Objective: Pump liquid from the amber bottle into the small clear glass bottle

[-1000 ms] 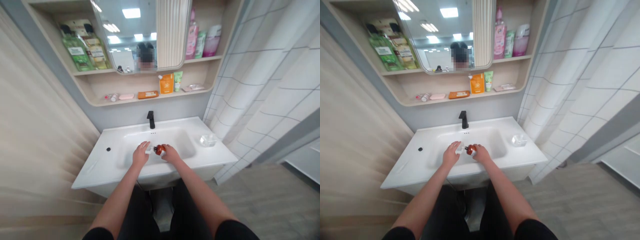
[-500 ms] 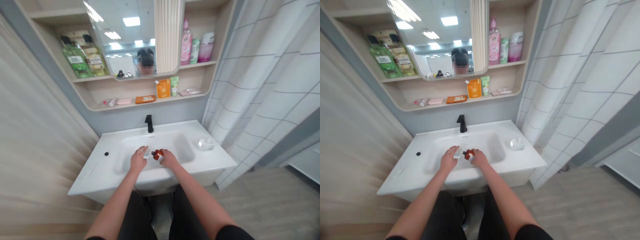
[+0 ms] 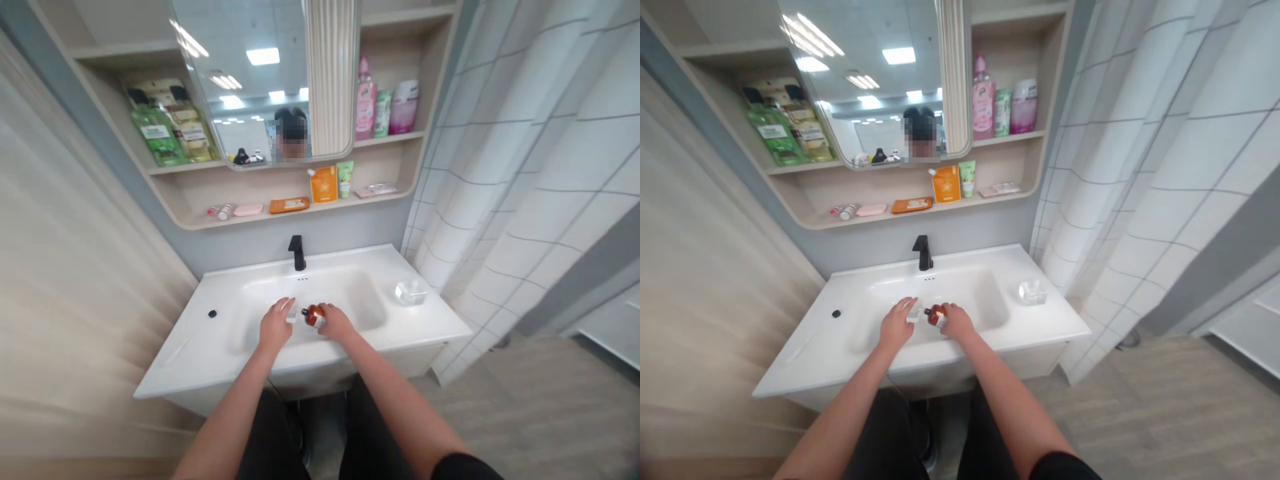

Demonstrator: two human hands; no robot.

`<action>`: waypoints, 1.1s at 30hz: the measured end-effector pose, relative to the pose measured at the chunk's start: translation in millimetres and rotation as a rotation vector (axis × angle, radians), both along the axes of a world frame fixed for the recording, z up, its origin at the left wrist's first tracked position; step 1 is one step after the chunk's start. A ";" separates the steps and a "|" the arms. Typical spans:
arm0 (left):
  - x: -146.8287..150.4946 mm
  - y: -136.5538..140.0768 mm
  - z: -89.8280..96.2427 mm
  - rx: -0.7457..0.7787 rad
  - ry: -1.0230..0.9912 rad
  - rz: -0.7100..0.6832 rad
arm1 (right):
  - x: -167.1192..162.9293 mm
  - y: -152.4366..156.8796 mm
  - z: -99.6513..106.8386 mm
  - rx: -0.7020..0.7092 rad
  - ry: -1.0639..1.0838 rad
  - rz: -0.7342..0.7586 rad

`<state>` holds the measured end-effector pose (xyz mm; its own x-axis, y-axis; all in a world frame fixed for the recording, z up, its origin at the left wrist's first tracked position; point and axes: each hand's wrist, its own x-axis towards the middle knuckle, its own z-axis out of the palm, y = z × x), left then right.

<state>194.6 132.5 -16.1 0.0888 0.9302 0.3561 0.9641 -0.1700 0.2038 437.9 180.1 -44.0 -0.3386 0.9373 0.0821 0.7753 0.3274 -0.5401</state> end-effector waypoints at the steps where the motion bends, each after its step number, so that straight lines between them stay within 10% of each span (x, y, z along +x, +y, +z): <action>1: 0.0 0.1 -0.2 -0.002 0.003 0.001 | -0.1 0.2 0.1 -0.002 0.000 0.000; 33: 1.3 -2.5 4.9 0.022 0.009 -0.009 | -0.2 2.7 0.4 -0.010 0.042 0.024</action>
<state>195.9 130.0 -11.2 0.1007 0.9213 0.3757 0.9643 -0.1833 0.1909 437.7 182.8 -43.6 -0.3576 0.9297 0.0876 0.7437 0.3403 -0.5754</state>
